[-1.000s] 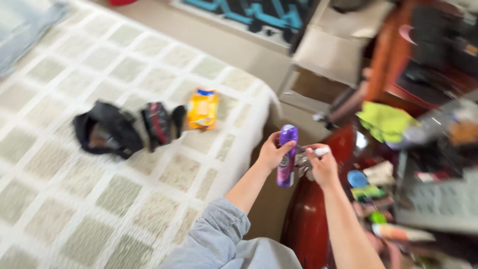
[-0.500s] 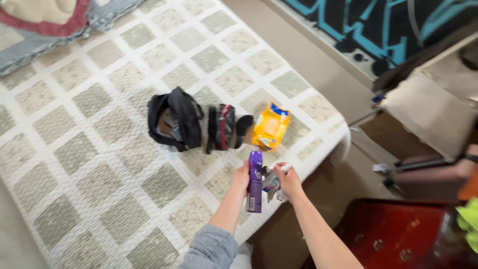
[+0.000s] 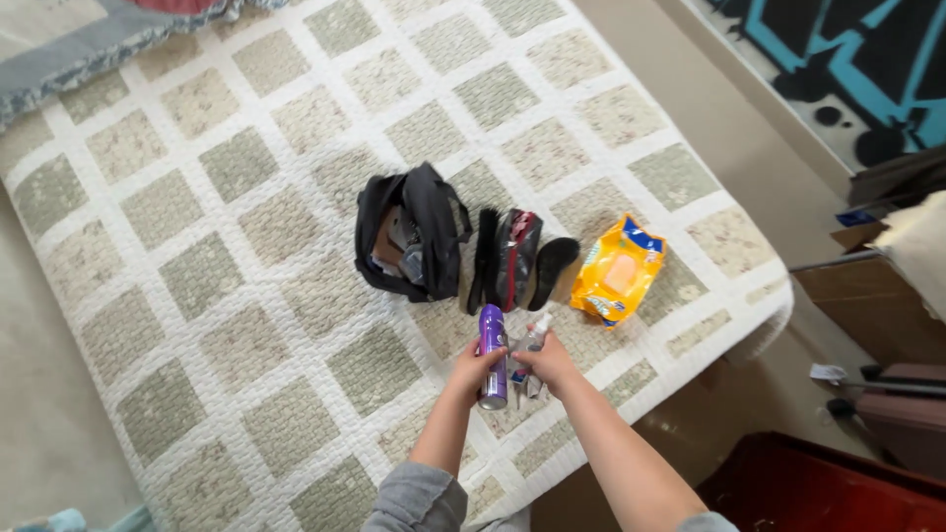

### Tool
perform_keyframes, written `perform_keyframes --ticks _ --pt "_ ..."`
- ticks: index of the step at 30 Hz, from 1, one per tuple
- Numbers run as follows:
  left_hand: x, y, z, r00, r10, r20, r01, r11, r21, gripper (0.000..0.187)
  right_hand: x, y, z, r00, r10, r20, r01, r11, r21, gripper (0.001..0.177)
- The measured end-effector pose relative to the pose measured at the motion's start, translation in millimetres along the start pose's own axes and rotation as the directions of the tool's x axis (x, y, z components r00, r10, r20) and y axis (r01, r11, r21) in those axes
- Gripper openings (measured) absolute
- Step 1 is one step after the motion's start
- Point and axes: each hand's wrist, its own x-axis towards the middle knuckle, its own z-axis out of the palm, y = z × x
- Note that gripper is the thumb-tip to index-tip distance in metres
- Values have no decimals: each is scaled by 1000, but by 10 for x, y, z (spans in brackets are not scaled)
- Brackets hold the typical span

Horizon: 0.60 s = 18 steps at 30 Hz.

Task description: The person moves various personal care items from a cluttered vanity to a bed. They handle hairbrushes, a bag of wipes, a black bag, a hair tie, a purple spray can, bottles, a pink pouch, and a wooden organizer, placing them on the bed one by one.

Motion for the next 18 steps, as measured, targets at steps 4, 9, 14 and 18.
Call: perform_keyframes --ticks 4,9,14,18 --pt "591 -675 -410 996 -40 -81 47 995 85 93 79 34 193 1000 1 -18 -9 908 -420 93" --pt "527 -904 -710 978 -36 -204 27 999 -47 80 177 85 424 996 88 -1 -77 854 -514 109" --pt "266 -945 -922 949 -21 -314 -101 924 -368 72 -93 -302 977 989 51 136 41 798 -601 103" --pt "270 -1005 -1325 910 -5 -415 -206 861 -464 76 56 -287 1586 972 16 233 153 711 -687 90"
